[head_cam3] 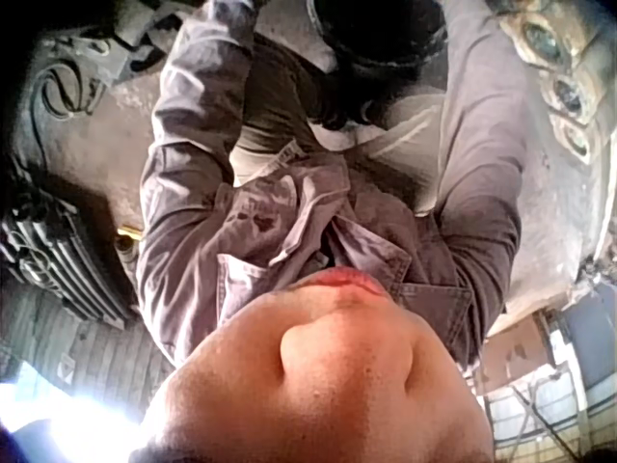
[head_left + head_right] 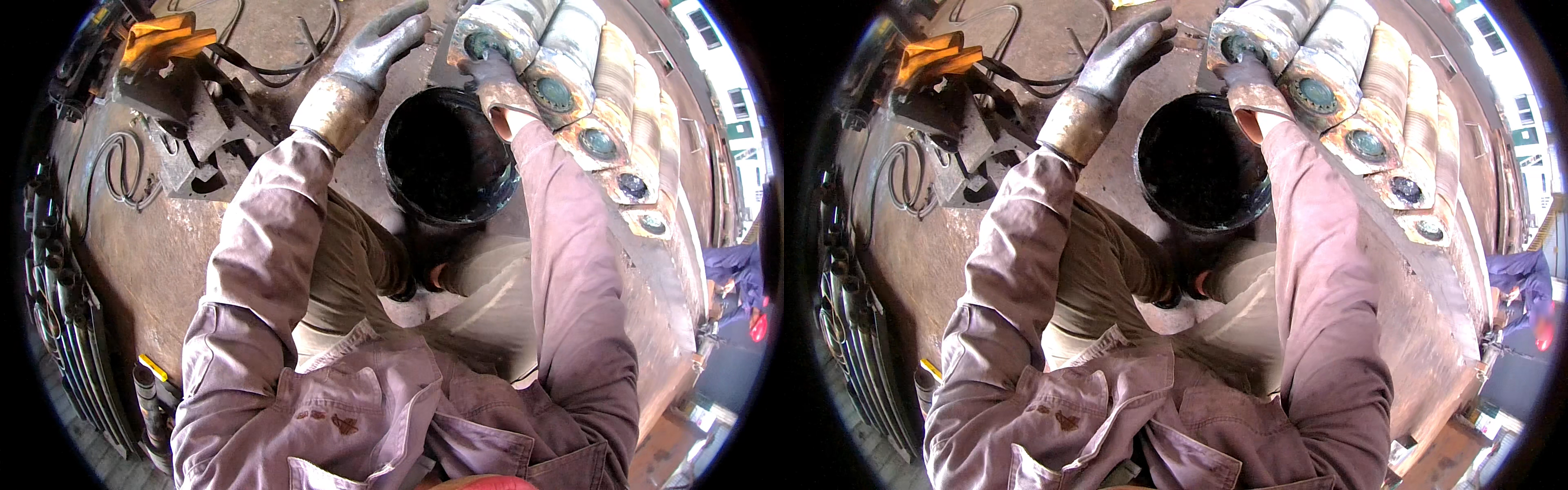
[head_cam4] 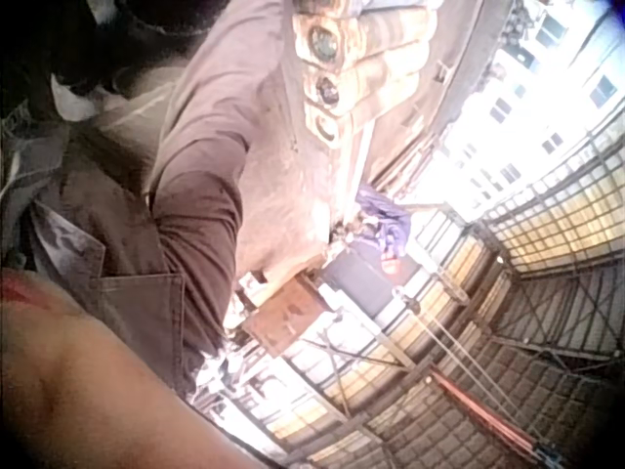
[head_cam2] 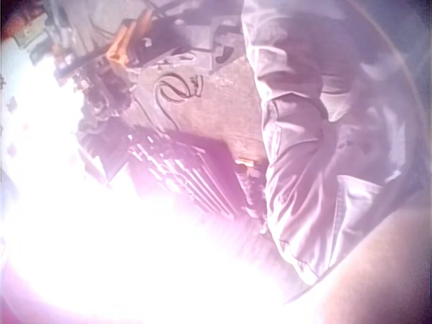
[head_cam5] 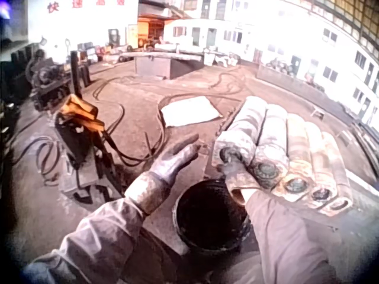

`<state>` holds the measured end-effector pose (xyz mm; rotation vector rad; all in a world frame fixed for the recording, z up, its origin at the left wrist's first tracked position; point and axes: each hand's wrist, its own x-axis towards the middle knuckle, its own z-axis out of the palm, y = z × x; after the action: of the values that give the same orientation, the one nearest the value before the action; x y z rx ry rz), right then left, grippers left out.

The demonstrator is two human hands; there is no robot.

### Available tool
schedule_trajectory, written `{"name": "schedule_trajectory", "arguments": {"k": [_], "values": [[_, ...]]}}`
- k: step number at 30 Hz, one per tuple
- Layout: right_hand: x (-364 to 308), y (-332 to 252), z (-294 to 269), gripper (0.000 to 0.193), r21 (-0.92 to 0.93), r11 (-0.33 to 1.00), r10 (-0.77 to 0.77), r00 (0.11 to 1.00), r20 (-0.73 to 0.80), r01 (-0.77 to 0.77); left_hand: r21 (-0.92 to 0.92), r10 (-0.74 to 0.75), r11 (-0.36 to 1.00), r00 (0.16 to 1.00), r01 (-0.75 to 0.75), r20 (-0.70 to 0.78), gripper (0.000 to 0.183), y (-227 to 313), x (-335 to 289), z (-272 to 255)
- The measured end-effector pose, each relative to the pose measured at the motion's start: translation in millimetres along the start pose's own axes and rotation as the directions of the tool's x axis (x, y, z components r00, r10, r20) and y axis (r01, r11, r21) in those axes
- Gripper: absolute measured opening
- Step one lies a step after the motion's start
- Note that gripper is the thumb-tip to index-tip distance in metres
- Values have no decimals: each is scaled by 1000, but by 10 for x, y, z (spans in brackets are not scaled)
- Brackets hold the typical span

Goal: The person applies a dark lubricant from a bucket onto the ends of metal cylinders by hand. They reach into the bucket and rub the substance onto the surfaces of the cylinders.

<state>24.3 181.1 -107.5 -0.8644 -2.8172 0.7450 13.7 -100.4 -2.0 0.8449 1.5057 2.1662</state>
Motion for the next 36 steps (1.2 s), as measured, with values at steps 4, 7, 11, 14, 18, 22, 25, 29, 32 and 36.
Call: {"name": "schedule_trajectory", "arguments": {"k": [4,7,11,14,18,22,25,29,32,36], "values": [[-151,-148,-1,84,-36,999,-6,997,82,9,2,-48,999,999,48,-7,71,-13,-38,-61],[-329,-420,-135,86,-159,987,-20,996,84,33,14,-22,1000,1000,22,5,69,-14,-20,-77],[-114,-323,-47,83,-135,990,-17,992,126,34,43,-24,999,1000,23,21,67,-26,30,60],[-124,-344,26,77,-18,1000,-24,999,38,24,56,-15,998,1000,15,-4,66,-65,14,9],[-247,-277,13,75,-62,998,-23,999,44,25,-33,-47,998,999,47,13,66,-72,24,-57],[-479,-253,-240,81,-165,982,-65,981,184,96,-32,-6,999,1000,6,27,68,-100,46,-117],[-571,-110,-459,79,-45,992,-105,972,208,116,-37,-4,999,998,7,67,68,-90,75,-80],[-780,66,-527,73,-85,996,-10,971,240,31,8,19,1000,998,-19,55,68,5,2,-54],[-1008,245,-656,74,-220,973,4,946,324,71,-32,-6,999,999,8,45,67,-13,10,-55],[-1075,282,-628,76,-289,950,-5,929,369,120,-4,-26,1000,999,26,34,67,-21,3,-44]]}}
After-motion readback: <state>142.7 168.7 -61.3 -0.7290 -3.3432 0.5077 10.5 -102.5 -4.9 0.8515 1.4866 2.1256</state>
